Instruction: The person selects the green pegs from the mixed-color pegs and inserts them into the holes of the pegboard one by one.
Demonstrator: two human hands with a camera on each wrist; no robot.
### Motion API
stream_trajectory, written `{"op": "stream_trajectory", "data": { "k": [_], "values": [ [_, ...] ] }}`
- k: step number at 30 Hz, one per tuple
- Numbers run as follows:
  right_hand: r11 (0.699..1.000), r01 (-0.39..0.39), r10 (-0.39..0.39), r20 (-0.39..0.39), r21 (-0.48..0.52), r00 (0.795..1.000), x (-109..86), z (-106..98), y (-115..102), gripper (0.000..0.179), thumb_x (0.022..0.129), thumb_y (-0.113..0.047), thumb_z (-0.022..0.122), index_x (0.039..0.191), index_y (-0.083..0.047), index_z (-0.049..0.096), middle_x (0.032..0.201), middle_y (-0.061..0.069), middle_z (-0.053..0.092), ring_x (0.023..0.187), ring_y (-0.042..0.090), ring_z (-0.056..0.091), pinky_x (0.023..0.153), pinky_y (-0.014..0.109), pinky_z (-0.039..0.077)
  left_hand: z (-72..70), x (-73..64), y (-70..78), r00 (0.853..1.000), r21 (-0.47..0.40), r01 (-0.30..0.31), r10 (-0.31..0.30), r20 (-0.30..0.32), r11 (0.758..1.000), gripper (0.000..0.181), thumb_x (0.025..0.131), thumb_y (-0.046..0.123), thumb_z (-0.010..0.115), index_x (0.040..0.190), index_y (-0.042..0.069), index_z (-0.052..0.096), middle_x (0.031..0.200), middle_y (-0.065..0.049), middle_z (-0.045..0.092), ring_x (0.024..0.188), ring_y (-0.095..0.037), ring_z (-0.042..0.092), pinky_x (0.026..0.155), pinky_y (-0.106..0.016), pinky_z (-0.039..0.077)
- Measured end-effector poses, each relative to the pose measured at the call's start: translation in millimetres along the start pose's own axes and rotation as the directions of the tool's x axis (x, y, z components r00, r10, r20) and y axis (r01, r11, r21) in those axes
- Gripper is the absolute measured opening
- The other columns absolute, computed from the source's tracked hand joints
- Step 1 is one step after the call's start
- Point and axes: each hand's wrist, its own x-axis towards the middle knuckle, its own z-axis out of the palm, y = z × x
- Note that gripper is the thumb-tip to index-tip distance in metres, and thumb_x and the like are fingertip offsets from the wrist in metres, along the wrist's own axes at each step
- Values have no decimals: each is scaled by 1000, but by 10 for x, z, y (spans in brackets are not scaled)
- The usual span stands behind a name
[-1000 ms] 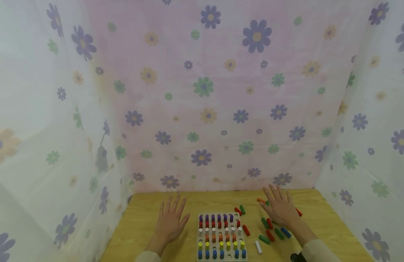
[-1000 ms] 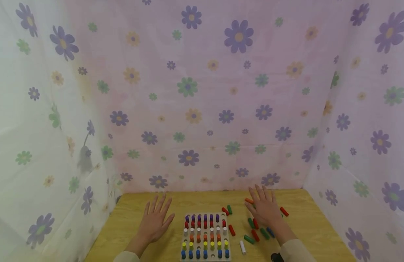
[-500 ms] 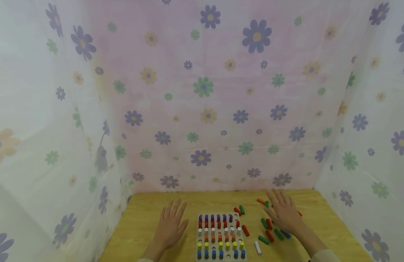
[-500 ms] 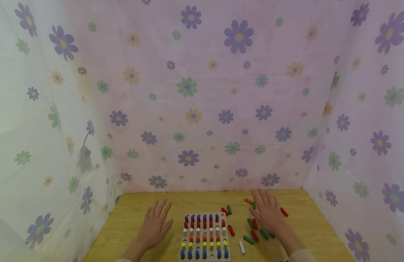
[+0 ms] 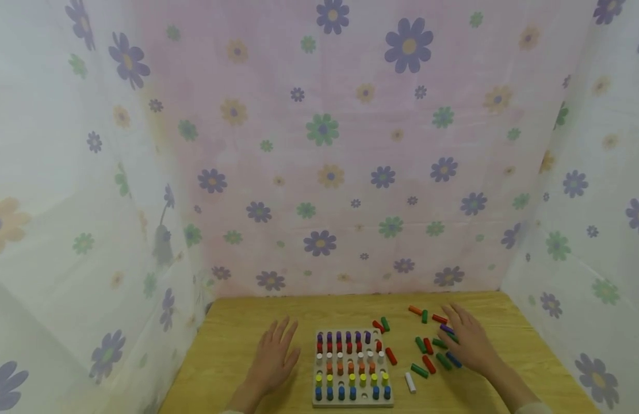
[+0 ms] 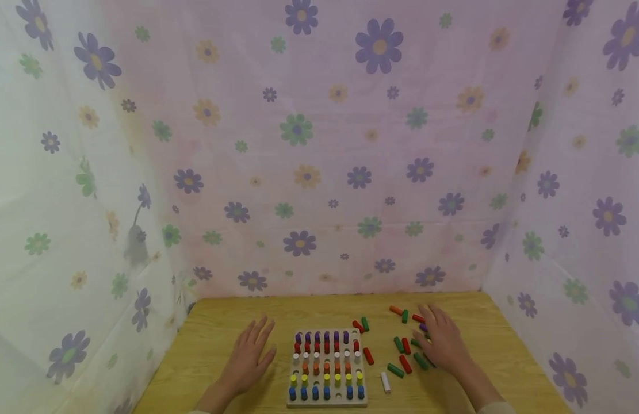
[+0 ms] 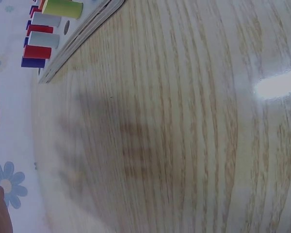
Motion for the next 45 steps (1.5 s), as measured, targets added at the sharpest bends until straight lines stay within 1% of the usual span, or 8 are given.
{"op": "stream_trajectory", "data": {
  "k": [7,14,21,24,28,33,40,45],
  "values": [
    [995,-63,60,51,72,997,-88,2,66,64,100,-25,69,150,5,42,142,35,47,125,57,50,97,74,47,32,-38,27,993,-144,80,-66,98,986,58,105,24,60,156,7,41,160,-23,36,144,-51,34,116,-70,32],
    [974,-144,131,86,175,988,-183,31,131,65,101,-26,67,149,9,40,142,37,46,125,58,48,96,74,47,56,-119,30,988,-210,117,-92,127,971,55,105,22,59,155,4,42,157,-25,38,143,-48,37,115,-69,34],
    [961,-186,178,59,206,982,-220,83,248,58,99,-13,66,146,12,42,138,38,48,123,57,51,97,74,47,128,-180,30,959,-280,238,-180,217,930,55,109,29,51,159,12,37,164,-16,31,149,-39,31,118,-67,33],
    [954,-204,198,50,218,979,-234,99,301,57,99,-12,66,145,13,42,137,38,49,120,56,53,95,72,49,175,-220,48,963,-300,230,-173,205,926,54,109,28,51,159,12,38,163,-16,32,149,-39,32,117,-66,33],
    [942,-232,227,50,242,973,-268,106,356,57,100,-11,64,145,14,40,139,40,46,121,57,51,94,72,49,231,-258,87,979,-306,176,-133,155,936,52,107,24,54,156,7,42,159,-20,37,145,-42,37,115,-66,37],
    [920,-290,280,78,264,957,-312,122,431,56,102,-13,62,145,16,39,137,43,44,121,58,50,95,71,50,268,-274,143,982,-298,156,-115,151,942,49,106,23,56,151,5,47,155,-22,42,141,-44,41,111,-68,40],
    [882,-384,354,152,275,923,-320,128,509,59,106,-20,57,146,17,35,138,45,42,121,61,48,93,68,52,368,-280,153,958,-271,208,-140,249,940,50,106,33,55,151,12,49,157,-16,42,143,-40,41,113,-66,39],
    [870,-413,378,173,268,909,-300,148,555,61,105,-19,57,147,18,33,137,46,42,121,60,48,96,68,50,426,-256,175,940,-275,241,-153,307,931,50,106,36,55,151,14,50,157,-15,42,144,-40,40,115,-66,38]
  ]
}}
